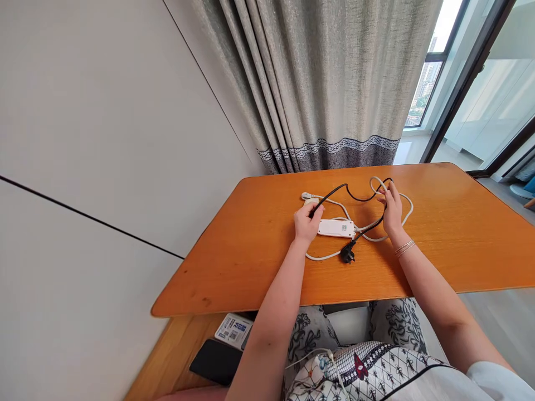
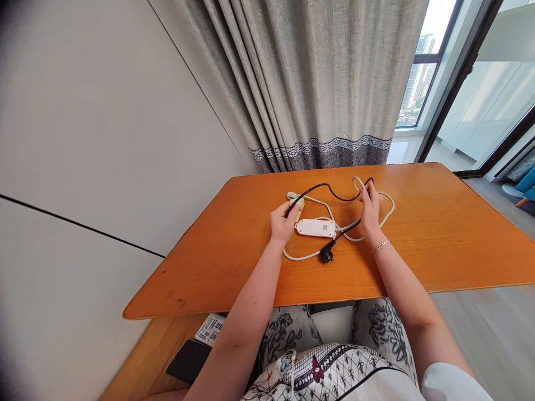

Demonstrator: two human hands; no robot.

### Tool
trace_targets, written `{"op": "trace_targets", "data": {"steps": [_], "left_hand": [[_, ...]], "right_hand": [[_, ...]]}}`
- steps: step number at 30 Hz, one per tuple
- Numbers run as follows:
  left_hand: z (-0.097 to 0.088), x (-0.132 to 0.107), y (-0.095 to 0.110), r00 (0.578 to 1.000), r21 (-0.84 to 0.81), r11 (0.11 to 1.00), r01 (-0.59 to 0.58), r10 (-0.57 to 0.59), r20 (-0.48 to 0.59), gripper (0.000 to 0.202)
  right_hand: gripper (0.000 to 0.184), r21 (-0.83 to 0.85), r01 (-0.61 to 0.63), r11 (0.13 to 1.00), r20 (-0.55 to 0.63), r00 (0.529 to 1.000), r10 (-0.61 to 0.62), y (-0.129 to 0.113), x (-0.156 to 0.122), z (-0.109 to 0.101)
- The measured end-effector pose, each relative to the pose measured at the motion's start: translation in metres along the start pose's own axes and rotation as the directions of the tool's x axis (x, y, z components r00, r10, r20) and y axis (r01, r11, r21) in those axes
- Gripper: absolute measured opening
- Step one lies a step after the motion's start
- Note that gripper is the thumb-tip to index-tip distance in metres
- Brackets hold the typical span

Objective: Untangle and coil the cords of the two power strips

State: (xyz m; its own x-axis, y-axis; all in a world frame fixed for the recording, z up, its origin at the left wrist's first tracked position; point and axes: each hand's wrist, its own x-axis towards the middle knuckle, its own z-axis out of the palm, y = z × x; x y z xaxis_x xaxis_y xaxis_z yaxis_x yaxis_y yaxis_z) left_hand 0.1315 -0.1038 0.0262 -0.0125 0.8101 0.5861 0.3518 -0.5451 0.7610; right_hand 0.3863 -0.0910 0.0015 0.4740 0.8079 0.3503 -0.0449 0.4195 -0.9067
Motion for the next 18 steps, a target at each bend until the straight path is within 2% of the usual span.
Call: {"op": "trace_targets", "data": {"steps": [3,6,8,10,11,12,14,15,17,18], "left_hand": [[0.002,-0.002,0.005,0.98,0.142,0.989,-0.034,0.005,0.201,0.023],[0.006,-0.005,0.011,0.896,0.341,0.933,-0.114,-0.052,0.441,0.021],[0.007,-0.006,0.016,0.842,0.457,0.873,-0.17,-0.112,0.528,0.019],[0.006,-0.006,0.019,0.821,0.49,0.85,-0.193,-0.134,0.555,0.018],[0.005,-0.007,0.02,0.826,0.469,0.859,-0.203,-0.107,0.554,0.026],[0.005,-0.007,0.02,0.842,0.43,0.875,-0.223,-0.05,0.538,0.039],[0.005,-0.01,0.021,0.881,0.329,0.893,-0.309,0.139,0.452,0.065],[0.007,-0.013,0.022,0.885,0.289,0.883,-0.371,0.242,0.399,0.069],[0.014,-0.022,0.024,0.847,0.25,0.832,-0.495,0.398,0.352,0.049],[0.019,-0.027,0.026,0.807,0.236,0.799,-0.553,0.443,0.389,0.034]], "right_hand": [[0.039,0.277,-0.084,0.957,-0.113,0.986,0.119,-0.006,0.003,0.003],[0.028,0.423,-0.2,0.884,-0.095,0.96,0.263,-0.013,0.005,0.005],[0.026,0.441,-0.228,0.868,-0.084,0.953,0.292,-0.016,0.004,0.005],[0.026,0.439,-0.231,0.868,-0.094,0.949,0.3,-0.018,0.003,0.005],[0.026,0.441,-0.233,0.867,-0.1,0.947,0.306,-0.018,0.003,0.006],[0.026,0.444,-0.236,0.864,-0.106,0.944,0.312,-0.018,0.002,0.006],[0.025,0.453,-0.237,0.859,-0.12,0.939,0.322,-0.017,0.002,0.007],[0.025,0.457,-0.235,0.858,-0.126,0.938,0.324,-0.017,0.002,0.007],[0.025,0.473,-0.231,0.85,-0.135,0.935,0.329,-0.016,0.002,0.008],[0.025,0.483,-0.23,0.845,-0.139,0.933,0.333,-0.017,0.002,0.009]]}}
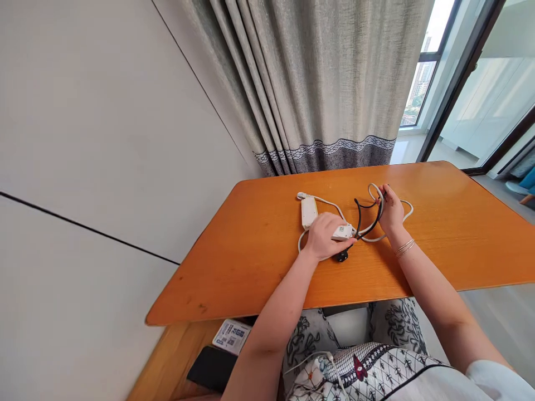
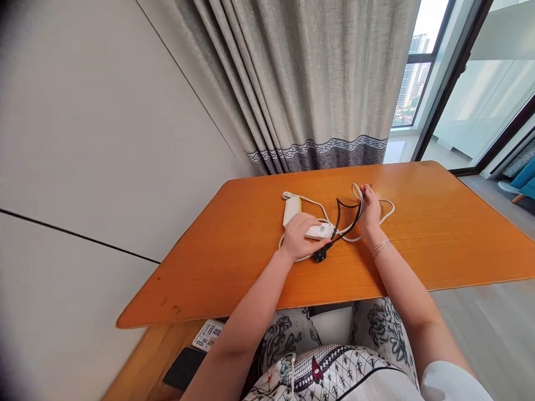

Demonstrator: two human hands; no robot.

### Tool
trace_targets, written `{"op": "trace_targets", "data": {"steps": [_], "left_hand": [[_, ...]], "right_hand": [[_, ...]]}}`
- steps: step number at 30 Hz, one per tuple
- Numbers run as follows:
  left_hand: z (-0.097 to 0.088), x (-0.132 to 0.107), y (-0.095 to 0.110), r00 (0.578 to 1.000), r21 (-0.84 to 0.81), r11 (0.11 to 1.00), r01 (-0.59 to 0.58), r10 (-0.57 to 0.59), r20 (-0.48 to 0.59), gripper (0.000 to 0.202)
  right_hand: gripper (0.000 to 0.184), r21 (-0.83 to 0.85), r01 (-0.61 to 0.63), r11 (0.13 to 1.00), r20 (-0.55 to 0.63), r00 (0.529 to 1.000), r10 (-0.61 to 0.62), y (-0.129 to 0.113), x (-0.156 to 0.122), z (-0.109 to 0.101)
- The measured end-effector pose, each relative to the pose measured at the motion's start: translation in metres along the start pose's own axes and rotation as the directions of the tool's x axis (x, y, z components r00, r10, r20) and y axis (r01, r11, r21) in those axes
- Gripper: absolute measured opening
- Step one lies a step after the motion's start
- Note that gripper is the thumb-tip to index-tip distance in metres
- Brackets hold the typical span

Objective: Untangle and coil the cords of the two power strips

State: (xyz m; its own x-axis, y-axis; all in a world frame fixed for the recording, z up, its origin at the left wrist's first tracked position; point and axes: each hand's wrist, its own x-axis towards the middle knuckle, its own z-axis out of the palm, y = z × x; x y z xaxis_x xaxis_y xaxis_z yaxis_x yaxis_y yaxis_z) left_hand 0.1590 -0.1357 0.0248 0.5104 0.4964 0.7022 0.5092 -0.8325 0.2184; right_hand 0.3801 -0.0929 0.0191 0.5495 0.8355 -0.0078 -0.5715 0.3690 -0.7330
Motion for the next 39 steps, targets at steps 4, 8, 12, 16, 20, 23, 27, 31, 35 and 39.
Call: {"op": "trace_targets", "data": {"steps": [4,8,12,16,20,23,27,31,35,39], "left_hand": [[0.017,-0.003,0.021,0.911,0.035,0.977,-0.21,0.182,0.371,0.031],[0.014,0.002,0.032,0.831,0.166,0.975,-0.147,0.031,0.555,0.028],[-0.002,0.008,0.036,0.814,0.297,0.955,-0.003,-0.17,0.555,0.043],[-0.009,0.007,0.039,0.77,0.358,0.933,0.049,-0.263,0.581,0.044],[-0.008,0.002,0.035,0.771,0.254,0.96,0.116,-0.248,0.586,0.03],[-0.008,0.002,0.029,0.784,0.102,0.977,0.186,-0.21,0.584,0.021],[-0.014,0.006,0.021,0.828,-0.082,0.946,0.314,-0.231,0.511,0.021],[-0.02,0.01,0.017,0.85,-0.135,0.907,0.398,-0.309,0.427,0.023],[-0.019,0.01,0.018,0.865,-0.059,0.903,0.425,-0.386,0.321,0.016],[-0.018,0.01,0.016,0.894,0.03,0.923,0.384,-0.379,0.24,0.02]], "right_hand": [[0.023,0.013,-0.015,1.0,-0.004,1.0,0.015,-0.001,-0.002,0.002],[0.019,0.007,-0.037,0.999,0.031,0.999,0.037,-0.005,-0.004,0.002],[0.017,0.008,-0.078,0.997,0.074,0.994,0.077,-0.008,-0.006,0.003],[0.018,-0.02,-0.097,0.995,0.068,0.993,0.099,-0.006,-0.009,0.005],[0.023,-0.067,-0.082,0.994,0.08,0.993,0.087,-0.004,-0.01,0.004],[0.028,-0.16,-0.069,0.985,0.104,0.991,0.086,-0.005,-0.008,0.0],[0.029,-0.209,-0.111,0.972,0.145,0.979,0.144,-0.008,-0.007,-0.001],[0.028,-0.147,-0.197,0.969,0.137,0.966,0.217,-0.011,-0.008,0.001],[0.032,-0.102,-0.233,0.967,0.118,0.963,0.244,-0.012,-0.008,0.003],[0.033,-0.068,-0.247,0.967,0.17,0.952,0.255,-0.012,-0.008,0.002]]}}
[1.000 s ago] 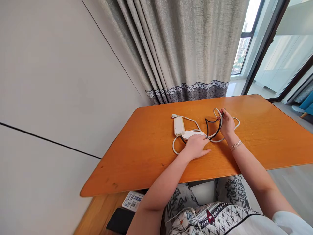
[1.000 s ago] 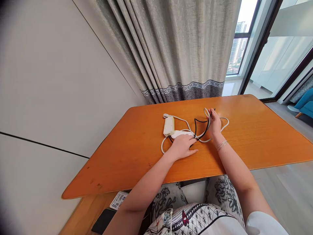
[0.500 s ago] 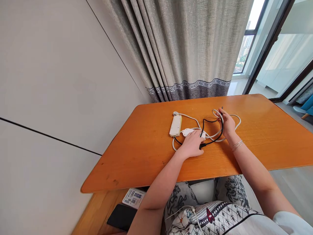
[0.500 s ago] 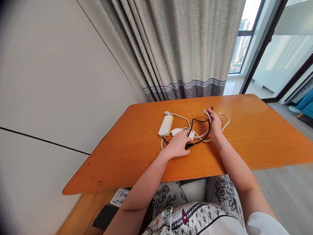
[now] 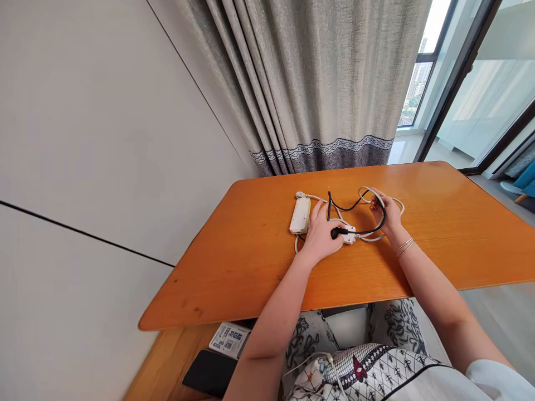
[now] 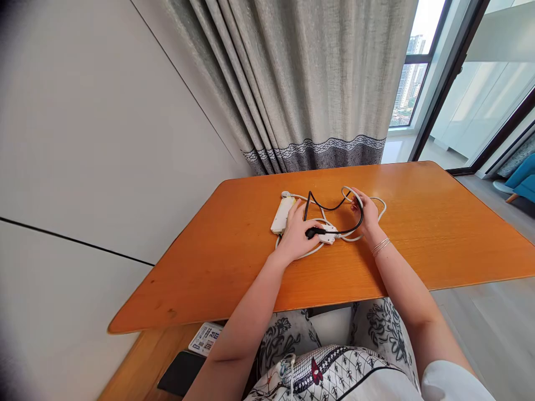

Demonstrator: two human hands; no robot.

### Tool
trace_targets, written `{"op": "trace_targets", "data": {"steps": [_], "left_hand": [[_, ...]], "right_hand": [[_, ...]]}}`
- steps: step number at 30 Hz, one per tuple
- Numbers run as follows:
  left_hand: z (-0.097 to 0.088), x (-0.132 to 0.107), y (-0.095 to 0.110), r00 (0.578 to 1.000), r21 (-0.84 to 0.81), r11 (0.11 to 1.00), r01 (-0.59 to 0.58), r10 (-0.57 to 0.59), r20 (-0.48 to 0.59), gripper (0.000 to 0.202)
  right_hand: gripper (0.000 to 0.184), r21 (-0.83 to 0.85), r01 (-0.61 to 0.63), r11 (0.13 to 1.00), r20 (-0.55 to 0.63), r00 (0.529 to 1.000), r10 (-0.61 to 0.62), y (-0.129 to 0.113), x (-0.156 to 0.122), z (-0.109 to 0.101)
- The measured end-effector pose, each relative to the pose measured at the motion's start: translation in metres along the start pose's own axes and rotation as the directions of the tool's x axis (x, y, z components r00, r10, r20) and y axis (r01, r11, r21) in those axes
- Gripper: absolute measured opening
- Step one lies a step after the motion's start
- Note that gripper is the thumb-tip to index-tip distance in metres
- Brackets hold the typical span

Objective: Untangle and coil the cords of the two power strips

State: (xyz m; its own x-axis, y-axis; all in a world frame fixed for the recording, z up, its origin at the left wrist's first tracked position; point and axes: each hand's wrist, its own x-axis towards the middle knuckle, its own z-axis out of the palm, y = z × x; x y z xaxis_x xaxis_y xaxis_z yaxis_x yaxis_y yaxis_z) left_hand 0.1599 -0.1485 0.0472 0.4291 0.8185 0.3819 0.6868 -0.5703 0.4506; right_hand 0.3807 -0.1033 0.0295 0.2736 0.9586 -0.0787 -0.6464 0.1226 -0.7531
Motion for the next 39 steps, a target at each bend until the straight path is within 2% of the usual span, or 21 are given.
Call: {"op": "trace_targets", "data": {"steps": [5,7,11,14,16,18,20,22,24,26,29,31,33,35,37,39], "left_hand": [[0.002,0.005,-0.01,0.99,-0.001,0.996,0.085,-0.084,0.109,0.032],[0.004,0.006,-0.013,0.984,0.037,0.99,0.135,-0.139,0.11,0.032],[0.007,0.009,-0.02,0.973,0.131,0.964,0.231,-0.232,-0.006,0.027],[0.008,0.012,-0.026,0.95,0.149,0.939,0.31,-0.301,-0.08,0.025],[0.009,0.013,-0.03,0.941,0.126,0.934,0.334,-0.321,-0.109,0.023],[0.012,0.015,-0.034,0.941,0.077,0.944,0.322,-0.31,-0.136,0.022],[0.016,0.016,-0.036,0.94,0.011,0.954,0.3,-0.294,-0.173,0.021],[0.019,0.018,-0.036,0.931,-0.061,0.954,0.295,-0.301,-0.204,0.019],[0.021,0.019,-0.035,0.921,-0.122,0.947,0.298,-0.319,-0.223,0.017],[0.024,0.019,-0.033,0.915,-0.157,0.943,0.292,-0.323,-0.243,0.015],[0.03,0.019,-0.03,0.914,-0.177,0.946,0.273,-0.312,-0.258,0.012],[0.035,0.019,-0.028,0.928,-0.192,0.948,0.254,-0.295,-0.228,0.012],[0.038,0.017,-0.026,0.947,-0.215,0.951,0.223,-0.264,-0.182,0.013],[0.041,0.015,-0.025,0.963,-0.254,0.948,0.193,-0.232,-0.135,0.016],[0.043,0.014,-0.024,0.975,-0.317,0.93,0.187,-0.216,-0.059,0.021],[0.044,0.012,-0.023,0.98,-0.354,0.916,0.191,-0.196,0.024,0.029]], "right_hand": [[0.036,0.01,-0.061,0.998,0.123,0.991,0.059,-0.001,-0.005,0.001],[0.037,-0.013,-0.06,0.998,0.152,0.987,0.062,-0.002,-0.006,0.001],[0.037,-0.097,0.005,0.995,0.11,0.994,0.006,-0.001,-0.007,0.001],[0.039,-0.244,0.137,0.96,0.071,0.99,-0.124,0.002,-0.009,0.002],[0.048,-0.286,0.22,0.933,0.083,0.975,-0.205,0.005,-0.012,0.004],[0.061,-0.269,0.23,0.935,0.06,0.973,-0.222,0.009,-0.014,0.006],[0.068,-0.257,0.163,0.953,-0.017,0.985,-0.173,0.013,-0.016,0.007],[0.061,-0.254,0.061,0.965,-0.064,0.995,-0.08,0.017,-0.016,0.009],[0.044,-0.245,-0.042,0.969,-0.033,0.999,0.035,0.023,-0.017,0.01],[0.035,-0.223,-0.107,0.969,0.032,0.993,0.117,0.03,-0.019,0.013],[0.03,-0.209,-0.136,0.968,0.101,0.982,0.16,0.042,-0.025,0.017],[0.029,-0.238,-0.124,0.963,0.146,0.976,0.162,0.049,-0.028,0.019],[0.031,-0.305,-0.061,0.95,0.193,0.973,0.124,0.051,-0.03,0.018],[0.031,-0.413,0.074,0.908,0.242,0.97,0.031,0.049,-0.03,0.016],[0.028,-0.555,0.25,0.794,0.3,0.95,-0.089,0.044,-0.029,0.013],[0.023,-0.678,0.386,0.625,0.364,0.916,-0.171,0.038,-0.028,0.011]]}}
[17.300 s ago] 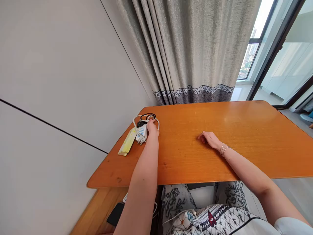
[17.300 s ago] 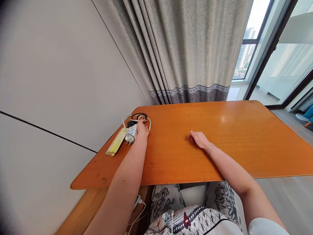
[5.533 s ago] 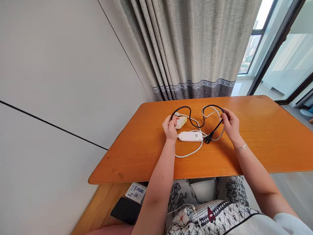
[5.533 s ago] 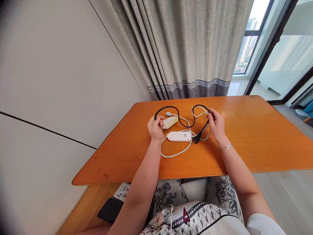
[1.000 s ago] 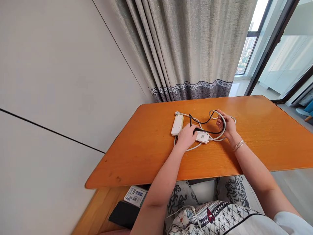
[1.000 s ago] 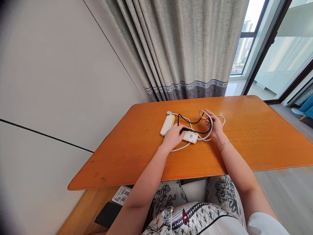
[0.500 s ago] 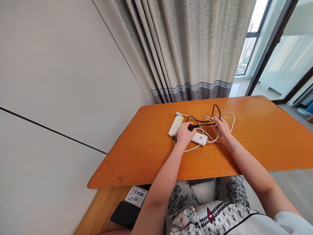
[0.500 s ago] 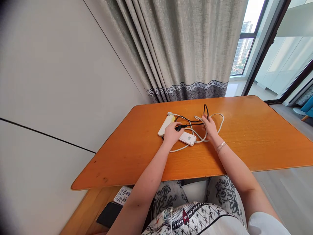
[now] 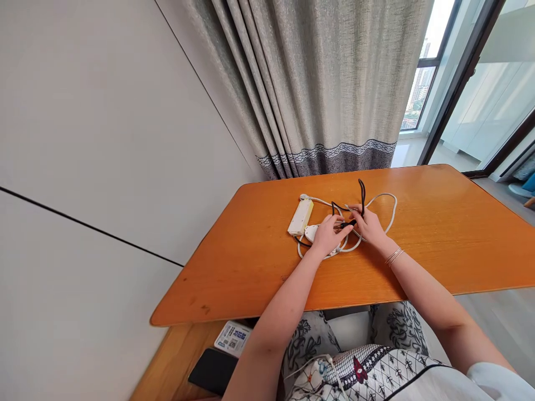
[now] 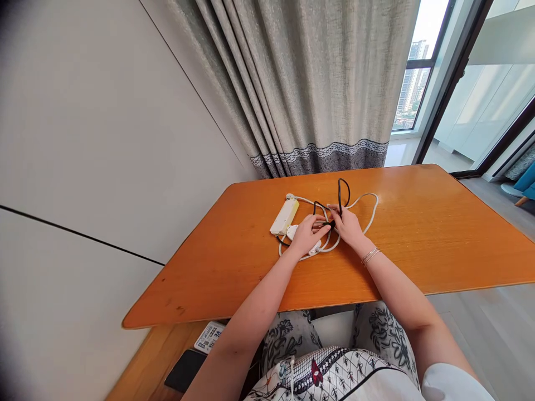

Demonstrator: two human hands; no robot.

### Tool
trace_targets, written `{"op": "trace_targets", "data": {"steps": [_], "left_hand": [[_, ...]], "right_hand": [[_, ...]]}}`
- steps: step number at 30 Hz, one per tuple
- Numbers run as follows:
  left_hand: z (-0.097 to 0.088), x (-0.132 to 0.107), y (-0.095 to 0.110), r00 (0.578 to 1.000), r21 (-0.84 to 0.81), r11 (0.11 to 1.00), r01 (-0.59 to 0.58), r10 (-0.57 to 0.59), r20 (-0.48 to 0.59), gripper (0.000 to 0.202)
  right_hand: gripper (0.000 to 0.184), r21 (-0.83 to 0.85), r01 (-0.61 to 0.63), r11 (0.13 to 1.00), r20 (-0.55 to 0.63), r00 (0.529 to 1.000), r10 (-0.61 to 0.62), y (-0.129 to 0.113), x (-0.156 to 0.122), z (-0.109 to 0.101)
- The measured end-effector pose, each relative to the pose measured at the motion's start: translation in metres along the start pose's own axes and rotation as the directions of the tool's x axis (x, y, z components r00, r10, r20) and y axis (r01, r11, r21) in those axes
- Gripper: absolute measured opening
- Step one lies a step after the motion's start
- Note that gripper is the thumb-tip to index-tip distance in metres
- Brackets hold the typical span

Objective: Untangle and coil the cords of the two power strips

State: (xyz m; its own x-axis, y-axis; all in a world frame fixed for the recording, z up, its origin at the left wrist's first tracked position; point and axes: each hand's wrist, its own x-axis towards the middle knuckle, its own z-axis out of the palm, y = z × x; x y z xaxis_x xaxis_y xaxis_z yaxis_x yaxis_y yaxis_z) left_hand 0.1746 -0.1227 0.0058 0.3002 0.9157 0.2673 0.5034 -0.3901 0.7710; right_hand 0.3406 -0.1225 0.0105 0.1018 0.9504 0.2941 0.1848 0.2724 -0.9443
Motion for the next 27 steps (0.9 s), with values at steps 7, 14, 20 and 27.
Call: {"op": "trace_targets", "data": {"steps": [7,14,20,27], "left_hand": [[0.001,-0.006,0.012,0.996,0.285,0.958,-0.041,0.016,0.089,0.048],[0.003,-0.009,0.019,0.998,0.358,0.933,-0.042,0.025,0.053,0.046],[0.007,-0.008,0.006,0.998,0.347,0.936,-0.064,0.054,0.038,0.068],[0.01,-0.005,-0.002,1.0,0.28,0.96,-0.014,0.007,0.026,0.062]], "right_hand": [[0.022,-0.284,0.141,0.948,0.048,0.99,-0.133,-0.005,-0.003,-0.003],[0.034,-0.641,0.275,0.717,0.162,0.961,-0.224,-0.009,-0.008,-0.002],[0.034,-0.541,0.328,0.775,-0.075,0.899,-0.432,-0.001,0.004,-0.016],[0.022,-0.502,0.361,0.786,-0.354,0.743,-0.568,0.001,0.024,-0.065]]}}
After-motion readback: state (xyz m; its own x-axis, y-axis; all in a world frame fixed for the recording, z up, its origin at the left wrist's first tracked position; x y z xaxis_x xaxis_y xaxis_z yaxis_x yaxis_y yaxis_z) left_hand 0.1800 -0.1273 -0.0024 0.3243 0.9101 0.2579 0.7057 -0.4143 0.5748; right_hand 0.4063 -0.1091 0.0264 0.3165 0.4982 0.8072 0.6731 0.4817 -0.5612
